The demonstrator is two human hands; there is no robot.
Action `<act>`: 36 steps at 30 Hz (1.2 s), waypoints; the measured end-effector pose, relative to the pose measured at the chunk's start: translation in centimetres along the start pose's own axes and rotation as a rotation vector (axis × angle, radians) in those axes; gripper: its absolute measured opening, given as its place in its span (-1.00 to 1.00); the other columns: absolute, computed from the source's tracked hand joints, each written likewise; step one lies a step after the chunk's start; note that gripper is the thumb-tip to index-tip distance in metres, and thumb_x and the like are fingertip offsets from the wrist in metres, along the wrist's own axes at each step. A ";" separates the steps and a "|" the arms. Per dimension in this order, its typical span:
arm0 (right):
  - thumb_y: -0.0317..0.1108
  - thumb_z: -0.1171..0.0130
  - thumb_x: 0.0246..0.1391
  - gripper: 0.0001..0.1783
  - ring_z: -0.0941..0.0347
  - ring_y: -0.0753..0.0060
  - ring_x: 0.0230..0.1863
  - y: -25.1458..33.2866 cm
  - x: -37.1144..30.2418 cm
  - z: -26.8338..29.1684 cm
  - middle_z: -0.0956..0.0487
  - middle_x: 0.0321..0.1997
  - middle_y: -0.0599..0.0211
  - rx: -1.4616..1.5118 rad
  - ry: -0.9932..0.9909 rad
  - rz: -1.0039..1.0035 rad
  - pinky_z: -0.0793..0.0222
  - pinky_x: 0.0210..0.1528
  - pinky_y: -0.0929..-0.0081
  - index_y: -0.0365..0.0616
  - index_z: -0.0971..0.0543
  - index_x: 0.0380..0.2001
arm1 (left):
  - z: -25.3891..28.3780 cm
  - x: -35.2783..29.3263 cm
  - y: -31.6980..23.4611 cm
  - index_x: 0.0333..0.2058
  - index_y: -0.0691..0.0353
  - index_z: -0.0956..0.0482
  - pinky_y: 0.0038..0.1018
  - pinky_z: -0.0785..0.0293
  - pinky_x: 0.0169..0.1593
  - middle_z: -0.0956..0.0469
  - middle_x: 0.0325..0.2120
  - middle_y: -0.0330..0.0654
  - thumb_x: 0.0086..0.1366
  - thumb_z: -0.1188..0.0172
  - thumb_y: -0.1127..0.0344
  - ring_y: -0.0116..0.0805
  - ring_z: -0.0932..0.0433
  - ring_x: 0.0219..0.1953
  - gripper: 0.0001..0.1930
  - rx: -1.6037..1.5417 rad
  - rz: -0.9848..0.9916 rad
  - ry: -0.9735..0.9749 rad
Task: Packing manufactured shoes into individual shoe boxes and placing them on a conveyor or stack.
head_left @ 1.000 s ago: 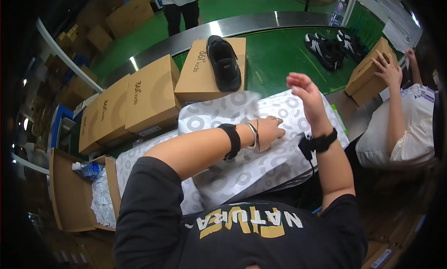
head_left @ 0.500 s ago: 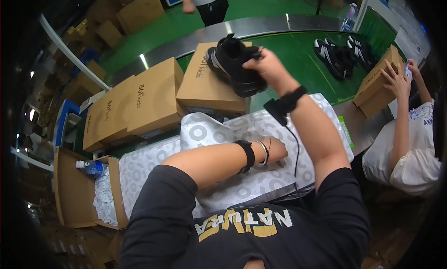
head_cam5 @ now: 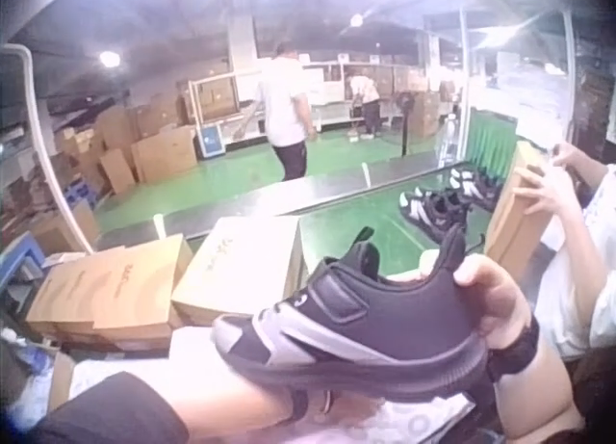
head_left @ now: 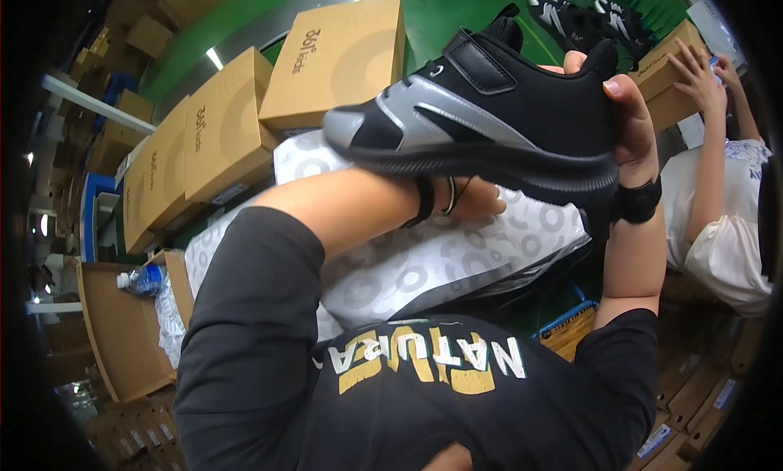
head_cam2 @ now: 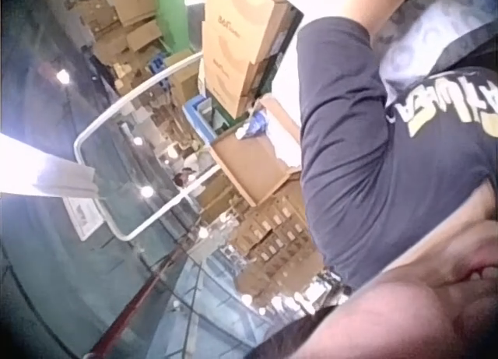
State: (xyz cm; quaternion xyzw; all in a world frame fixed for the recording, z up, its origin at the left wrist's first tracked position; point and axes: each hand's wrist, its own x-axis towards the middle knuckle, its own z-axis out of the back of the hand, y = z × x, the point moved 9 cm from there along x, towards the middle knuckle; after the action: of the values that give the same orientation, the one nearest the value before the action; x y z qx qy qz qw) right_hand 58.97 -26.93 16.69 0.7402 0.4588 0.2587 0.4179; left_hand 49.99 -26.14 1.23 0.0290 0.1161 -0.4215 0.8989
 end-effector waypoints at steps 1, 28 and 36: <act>-0.23 -0.02 -0.23 -0.62 -0.33 0.17 -0.08 -0.4 -0.2 0.1 -0.28 -0.01 -0.10 0.008 0.002 -0.013 -0.29 -0.03 0.35 -0.24 -0.27 -0.34 | 2.0 -0.9 2.5 -0.23 0.29 -0.46 -0.34 -0.29 -0.06 -0.45 -0.21 0.05 0.10 0.11 0.34 -0.12 -0.44 -0.16 -0.72 -0.480 0.389 -0.110; -0.37 -0.07 -0.13 -0.86 -0.34 0.11 -0.23 -8.8 -9.6 4.2 -0.45 -0.32 0.11 -1.619 -0.615 0.137 -0.24 -0.16 0.29 -0.10 -0.56 -0.44 | 2.8 -23.1 -1.3 0.01 0.01 -0.32 0.17 0.27 0.09 -0.09 0.10 0.10 -0.12 -0.14 -0.11 0.24 0.08 0.15 -0.33 -0.262 0.853 -0.340; -0.23 0.07 0.00 -0.70 -0.37 -0.02 -0.31 -9.7 -17.0 15.5 -0.46 -0.42 0.00 -1.583 -1.441 0.033 -0.24 -0.22 0.19 -0.25 -0.48 -0.57 | 2.6 -23.3 -1.9 -0.05 0.11 -0.37 0.17 0.38 0.10 -0.14 0.09 0.07 -0.12 -0.15 -0.05 0.16 0.12 0.18 -0.37 -0.399 0.882 -0.494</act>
State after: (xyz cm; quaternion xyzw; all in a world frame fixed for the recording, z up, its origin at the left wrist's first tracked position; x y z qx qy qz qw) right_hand 58.78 -45.82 0.42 0.2428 -0.2043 -0.0097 0.9483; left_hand 34.64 -10.29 9.24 -0.1962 -0.0439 0.0316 0.9791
